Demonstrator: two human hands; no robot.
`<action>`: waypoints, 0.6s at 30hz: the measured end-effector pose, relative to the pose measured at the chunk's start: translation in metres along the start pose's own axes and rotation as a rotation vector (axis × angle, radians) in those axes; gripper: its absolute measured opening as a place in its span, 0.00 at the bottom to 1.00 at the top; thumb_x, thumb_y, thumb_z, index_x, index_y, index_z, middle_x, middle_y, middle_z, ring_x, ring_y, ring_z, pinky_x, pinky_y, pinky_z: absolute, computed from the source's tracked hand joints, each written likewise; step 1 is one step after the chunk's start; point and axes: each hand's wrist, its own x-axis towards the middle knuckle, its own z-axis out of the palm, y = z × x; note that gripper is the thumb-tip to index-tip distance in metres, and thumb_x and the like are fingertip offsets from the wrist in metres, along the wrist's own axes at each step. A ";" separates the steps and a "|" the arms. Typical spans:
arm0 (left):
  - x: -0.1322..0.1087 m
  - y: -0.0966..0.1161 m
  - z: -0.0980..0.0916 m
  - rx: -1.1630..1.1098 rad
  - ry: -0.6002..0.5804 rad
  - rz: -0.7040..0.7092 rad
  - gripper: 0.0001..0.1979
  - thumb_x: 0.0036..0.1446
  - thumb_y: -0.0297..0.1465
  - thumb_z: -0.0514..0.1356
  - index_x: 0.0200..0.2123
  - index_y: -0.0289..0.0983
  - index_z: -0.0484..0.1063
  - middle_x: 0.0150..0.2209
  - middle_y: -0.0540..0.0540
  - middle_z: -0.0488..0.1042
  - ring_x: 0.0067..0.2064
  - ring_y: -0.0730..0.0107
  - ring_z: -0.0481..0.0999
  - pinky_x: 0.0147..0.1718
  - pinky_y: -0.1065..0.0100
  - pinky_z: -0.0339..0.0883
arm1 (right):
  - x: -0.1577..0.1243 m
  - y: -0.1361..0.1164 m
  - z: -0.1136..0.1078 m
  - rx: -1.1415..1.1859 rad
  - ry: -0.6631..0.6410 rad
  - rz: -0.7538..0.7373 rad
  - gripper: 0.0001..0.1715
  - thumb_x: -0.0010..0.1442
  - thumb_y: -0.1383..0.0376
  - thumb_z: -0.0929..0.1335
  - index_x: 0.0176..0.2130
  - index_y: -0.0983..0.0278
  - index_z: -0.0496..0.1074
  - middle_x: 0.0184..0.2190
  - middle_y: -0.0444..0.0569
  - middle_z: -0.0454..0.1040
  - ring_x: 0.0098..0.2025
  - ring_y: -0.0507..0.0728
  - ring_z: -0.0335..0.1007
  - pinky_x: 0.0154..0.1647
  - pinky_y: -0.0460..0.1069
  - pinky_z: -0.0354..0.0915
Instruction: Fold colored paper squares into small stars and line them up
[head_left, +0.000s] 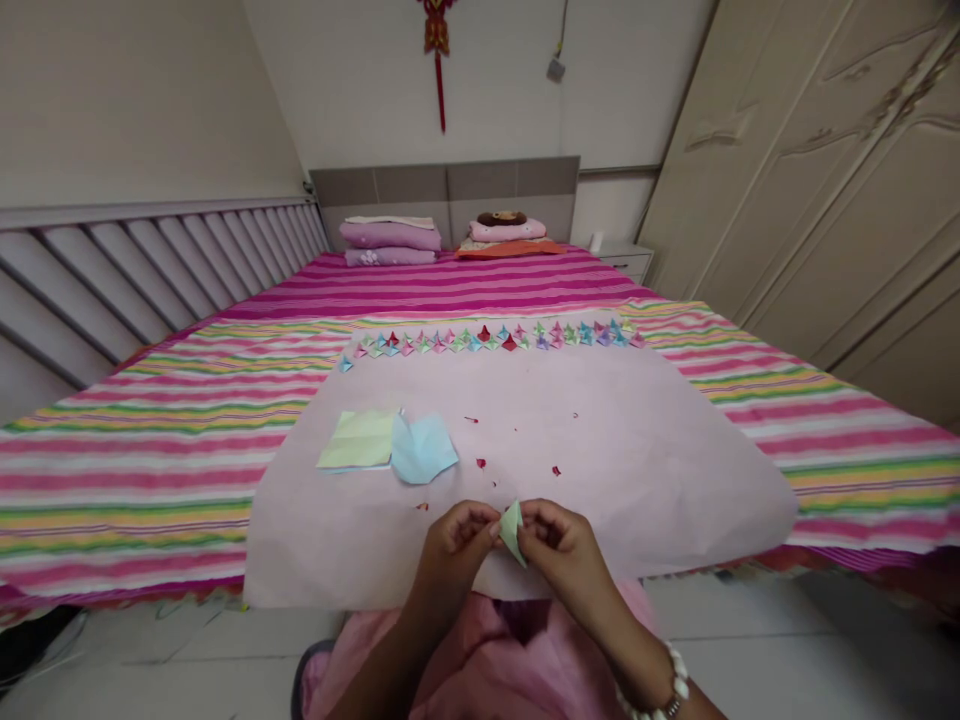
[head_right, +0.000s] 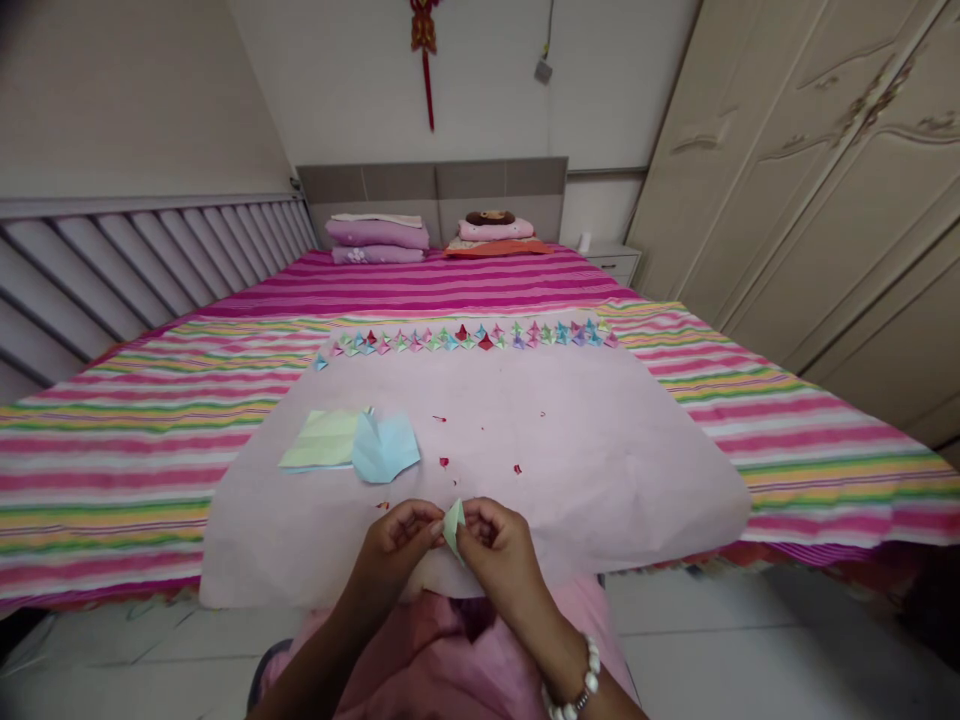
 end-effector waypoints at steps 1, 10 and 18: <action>-0.001 0.000 0.002 0.029 -0.006 0.017 0.08 0.49 0.34 0.62 0.30 0.35 0.72 0.27 0.48 0.75 0.31 0.69 0.74 0.33 0.69 0.67 | 0.000 0.002 0.001 -0.055 0.031 -0.035 0.06 0.47 0.63 0.70 0.26 0.65 0.74 0.19 0.43 0.69 0.20 0.50 0.59 0.22 0.45 0.57; -0.011 0.011 0.013 0.380 0.092 0.170 0.07 0.50 0.29 0.61 0.35 0.36 0.73 0.33 0.45 0.77 0.33 0.66 0.76 0.34 0.68 0.69 | -0.002 0.006 0.003 -0.255 0.069 -0.297 0.08 0.53 0.71 0.66 0.30 0.62 0.76 0.29 0.48 0.71 0.31 0.55 0.68 0.29 0.47 0.62; -0.010 0.003 0.006 0.421 0.133 0.253 0.06 0.51 0.26 0.59 0.35 0.38 0.71 0.41 0.43 0.76 0.42 0.63 0.76 0.40 0.65 0.69 | 0.000 0.007 0.002 -0.102 0.056 -0.227 0.08 0.50 0.69 0.67 0.30 0.62 0.77 0.30 0.49 0.73 0.31 0.55 0.69 0.28 0.47 0.64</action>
